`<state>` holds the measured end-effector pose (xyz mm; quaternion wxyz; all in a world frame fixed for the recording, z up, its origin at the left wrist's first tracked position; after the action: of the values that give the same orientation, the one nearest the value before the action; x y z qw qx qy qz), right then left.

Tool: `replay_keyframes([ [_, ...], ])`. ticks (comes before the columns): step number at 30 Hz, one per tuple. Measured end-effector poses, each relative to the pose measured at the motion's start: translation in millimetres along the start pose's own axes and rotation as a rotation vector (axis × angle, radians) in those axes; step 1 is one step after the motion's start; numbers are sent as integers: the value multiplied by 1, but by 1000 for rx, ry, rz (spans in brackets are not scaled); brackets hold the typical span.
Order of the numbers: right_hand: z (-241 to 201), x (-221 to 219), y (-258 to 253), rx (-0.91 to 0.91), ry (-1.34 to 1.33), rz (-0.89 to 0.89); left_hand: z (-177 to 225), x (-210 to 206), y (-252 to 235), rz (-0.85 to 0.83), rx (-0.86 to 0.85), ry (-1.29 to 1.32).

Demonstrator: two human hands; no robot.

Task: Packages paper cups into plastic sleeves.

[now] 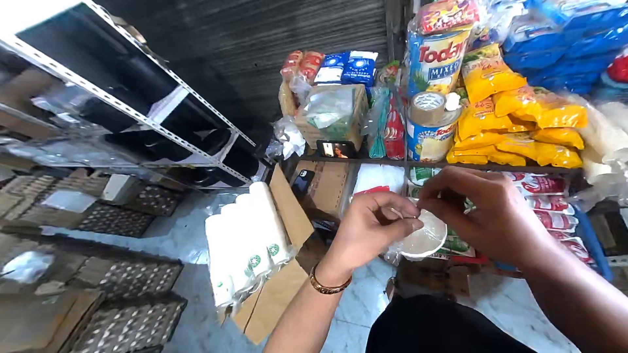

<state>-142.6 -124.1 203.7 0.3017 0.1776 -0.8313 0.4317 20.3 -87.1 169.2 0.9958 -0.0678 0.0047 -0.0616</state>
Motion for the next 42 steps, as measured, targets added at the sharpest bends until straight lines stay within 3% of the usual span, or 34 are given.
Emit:
replay_keyframes([
  [7, -3, 4, 1, 12, 8, -3, 3, 0, -3, 17, 25, -60],
  [17, -25, -1, -1, 44, 131, 38, 6, -2, -7, 3, -75, -195],
  [20, -49, -3, 26, 85, 94, -167, 4, 9, -10, 23, -88, -167],
  [23, -79, -8, 73, 289, 74, -550, 2, 16, -8, 51, -90, -117],
  [25, -84, 3, 86, 395, 43, -661, 2, 15, -5, 63, -112, -122],
  [27, -69, 20, 71, 340, -13, -519, 3, 12, -1, 78, -156, -115],
  [30, -12, 20, 52, 34, -27, -168, 3, 6, 7, 83, -188, -126],
  [34, 40, -38, 65, -242, -192, -249, 2, 3, 12, 78, -200, -115],
  [36, 42, -69, 74, -263, -234, -275, 2, 3, 11, 90, -207, -109],
  [38, 42, -86, 75, -257, -276, -179, 3, 4, 9, 109, -217, -141],
  [42, 55, -87, 60, -262, -301, -72, 5, 6, -3, 112, -197, -181],
])
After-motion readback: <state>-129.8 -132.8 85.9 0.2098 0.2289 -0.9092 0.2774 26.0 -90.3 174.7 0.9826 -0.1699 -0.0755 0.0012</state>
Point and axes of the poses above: each hand's wrist, its own y-axis away from the middle knuckle, its own x-axis out of the back of the hand, z = x × y, the point moved 7 cm from there along -y, towards the middle knuckle, and after that the axes turned 11 degrees about y, right-handed, at the moved point
